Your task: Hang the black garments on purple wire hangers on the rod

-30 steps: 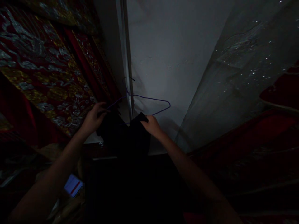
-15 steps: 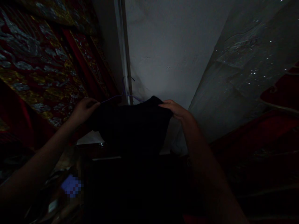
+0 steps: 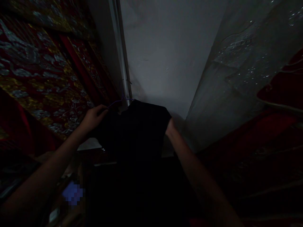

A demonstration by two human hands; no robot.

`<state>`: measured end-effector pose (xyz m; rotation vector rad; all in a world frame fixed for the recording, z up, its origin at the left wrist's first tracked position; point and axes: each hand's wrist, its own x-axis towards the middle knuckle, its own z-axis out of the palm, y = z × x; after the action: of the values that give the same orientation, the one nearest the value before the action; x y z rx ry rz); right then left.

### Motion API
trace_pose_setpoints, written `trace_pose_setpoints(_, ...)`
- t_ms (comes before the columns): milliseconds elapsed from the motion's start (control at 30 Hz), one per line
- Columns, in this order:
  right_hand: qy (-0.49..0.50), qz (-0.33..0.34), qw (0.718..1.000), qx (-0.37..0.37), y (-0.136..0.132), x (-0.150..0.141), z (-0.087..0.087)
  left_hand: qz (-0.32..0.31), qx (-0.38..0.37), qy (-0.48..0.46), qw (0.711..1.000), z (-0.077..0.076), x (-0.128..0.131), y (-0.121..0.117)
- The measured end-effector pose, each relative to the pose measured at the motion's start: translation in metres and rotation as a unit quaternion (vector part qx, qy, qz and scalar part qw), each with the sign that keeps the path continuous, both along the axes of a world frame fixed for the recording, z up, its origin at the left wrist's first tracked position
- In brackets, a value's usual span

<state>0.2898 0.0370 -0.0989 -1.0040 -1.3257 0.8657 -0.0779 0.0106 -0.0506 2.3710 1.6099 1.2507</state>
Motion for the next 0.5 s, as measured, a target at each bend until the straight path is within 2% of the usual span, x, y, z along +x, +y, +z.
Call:
trace_pose_setpoints(100, 0.066, 0.016, 0.998, 0.000, 0.003, 0.013, 0.010, 0.025, 0.012, -0.009, 1.000, -0.001, 0.002, 0.001)
trace_pose_setpoints(233, 0.115, 0.059, 0.992, 0.009, -0.006, 0.005, 0.050, 0.051, 0.026, -0.040, 0.998, 0.005, 0.010, 0.016)
trace_pose_setpoints(300, 0.093, 0.140, 0.986, -0.004, -0.022, -0.009, 0.066, 0.058, 0.011, -0.064, 0.996, 0.007, 0.011, 0.025)
trace_pose_setpoints(367, 0.045, 0.276, 0.960, -0.027, -0.040, -0.020, 0.073, 0.048, -0.017, -0.107, 0.993, 0.007, 0.009, 0.027)
trace_pose_setpoints(433, -0.044, 0.425, 0.903, -0.055, -0.055, -0.026, 0.068, 0.020, -0.042, -0.181, 0.982, 0.004, 0.010, 0.022)
trace_pose_setpoints(467, -0.098, 0.468, 0.877, -0.059, -0.060, -0.028, 0.060, 0.004, -0.048, -0.220, 0.974, 0.003, 0.013, 0.016)
trace_pose_setpoints(500, -0.149, 0.476, 0.865, -0.049, -0.062, -0.030, 0.050, -0.012, -0.048, -0.253, 0.966, 0.002, 0.017, 0.008)
